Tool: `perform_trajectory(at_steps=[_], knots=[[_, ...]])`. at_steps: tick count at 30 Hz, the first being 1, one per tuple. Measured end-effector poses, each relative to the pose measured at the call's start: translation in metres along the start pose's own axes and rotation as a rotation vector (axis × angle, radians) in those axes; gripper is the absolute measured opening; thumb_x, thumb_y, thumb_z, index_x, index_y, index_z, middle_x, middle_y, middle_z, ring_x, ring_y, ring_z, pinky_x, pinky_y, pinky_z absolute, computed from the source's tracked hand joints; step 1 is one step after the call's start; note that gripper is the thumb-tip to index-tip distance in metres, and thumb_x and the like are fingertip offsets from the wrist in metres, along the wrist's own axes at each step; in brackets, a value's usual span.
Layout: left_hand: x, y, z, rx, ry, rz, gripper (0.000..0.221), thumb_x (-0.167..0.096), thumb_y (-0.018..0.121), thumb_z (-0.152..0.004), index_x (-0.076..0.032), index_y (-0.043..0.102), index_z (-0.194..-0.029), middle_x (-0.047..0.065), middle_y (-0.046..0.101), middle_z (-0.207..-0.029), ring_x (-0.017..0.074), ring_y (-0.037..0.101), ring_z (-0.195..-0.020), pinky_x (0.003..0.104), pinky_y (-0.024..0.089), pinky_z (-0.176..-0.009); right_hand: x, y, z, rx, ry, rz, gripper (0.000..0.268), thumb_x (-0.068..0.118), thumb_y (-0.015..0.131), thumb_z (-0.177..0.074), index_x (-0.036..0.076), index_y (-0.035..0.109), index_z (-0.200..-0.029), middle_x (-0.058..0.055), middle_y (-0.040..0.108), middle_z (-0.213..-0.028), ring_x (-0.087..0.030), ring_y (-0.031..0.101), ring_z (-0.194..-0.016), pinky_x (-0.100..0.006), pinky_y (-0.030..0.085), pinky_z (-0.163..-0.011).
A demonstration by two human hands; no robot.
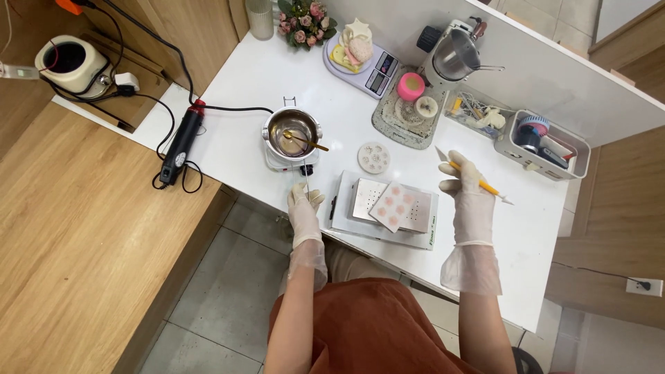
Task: Decorating or refining small wax candle pieces using a tool and melted wax.
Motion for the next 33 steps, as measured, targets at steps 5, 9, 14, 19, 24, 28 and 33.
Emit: perform_trajectory(at_steps=[5,9,14,19,24,28,33], knots=[[-0.016,-0.024,0.017,-0.063,-0.045,-0.143,0.06,-0.051,0.049,-0.1,-0.01,0.046,-0.143,0.014,0.065,-0.125,0.0226,0.07,-0.103,0.039,0.048,-0.102,-0.026,-0.034,-0.012,-0.092,0.082,-0.187,0.042,0.036,0.061,-0.103,0.004,0.069,-0.129,-0.006,0.072,-0.102,-0.01,0.059,-0.074,-0.025,0.053,-0.074],[-0.06,-0.024,0.093,-0.247,0.091,-0.364,0.056,-0.047,0.049,-0.101,-0.01,0.048,-0.144,0.01,0.057,-0.141,0.0214,0.062,-0.12,0.037,0.045,-0.107,-0.052,-0.06,-0.014,-0.074,0.105,-0.376,0.042,0.036,0.063,-0.105,0.003,0.069,-0.13,-0.005,0.073,-0.103,-0.009,0.059,-0.078,-0.025,0.051,-0.075],[-0.056,-0.049,0.13,-0.31,0.267,-0.38,0.048,-0.036,0.051,-0.105,-0.009,0.049,-0.144,0.011,0.058,-0.141,0.0196,0.059,-0.125,0.034,0.045,-0.11,-0.07,-0.066,-0.001,-0.047,0.213,-0.536,0.042,0.038,0.064,-0.105,0.005,0.068,-0.132,-0.003,0.073,-0.1,-0.01,0.059,-0.076,-0.029,0.052,-0.08],[-0.051,-0.037,0.159,0.014,0.309,-0.468,0.04,-0.025,0.055,-0.104,-0.005,0.06,-0.138,0.006,0.072,-0.115,0.0159,0.067,-0.107,0.029,0.055,-0.099,-0.089,-0.062,0.016,0.054,0.361,-0.641,0.047,0.04,0.06,-0.103,0.011,0.06,-0.14,-0.005,0.072,-0.111,-0.012,0.064,-0.087,-0.034,0.056,-0.091],[-0.047,-0.002,0.172,0.273,0.286,-0.791,0.044,-0.021,0.06,-0.1,-0.011,0.058,-0.144,0.004,0.073,-0.103,0.0113,0.067,-0.095,0.027,0.053,-0.091,-0.08,-0.047,0.043,0.069,0.435,-0.648,0.057,0.044,0.056,-0.101,0.011,0.049,-0.148,-0.015,0.064,-0.129,-0.021,0.065,-0.106,-0.041,0.055,-0.1],[-0.039,0.019,0.172,0.427,0.22,-0.936,0.053,-0.023,0.06,-0.1,-0.022,0.05,-0.152,0.004,0.073,-0.096,0.011,0.067,-0.088,0.027,0.054,-0.086,-0.076,-0.035,0.059,0.096,0.467,-0.564,0.07,0.053,0.051,-0.099,0.011,0.04,-0.154,-0.025,0.056,-0.143,-0.031,0.061,-0.126,-0.043,0.052,-0.107],[-0.018,0.021,0.158,0.488,0.209,-1.025,0.06,-0.027,0.061,-0.099,-0.029,0.042,-0.156,0.003,0.072,-0.095,0.0136,0.07,-0.084,0.03,0.056,-0.083,-0.082,-0.03,0.063,0.151,0.452,-0.532,0.078,0.058,0.048,-0.098,0.011,0.033,-0.158,-0.027,0.049,-0.151,-0.033,0.055,-0.136,-0.043,0.049,-0.109]])
Point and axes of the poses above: each hand's wrist, its own z-axis away from the middle knuckle, its own y-axis out of the palm, x = y × z, the point moved 1 cm from there along -z, towards the middle knuckle
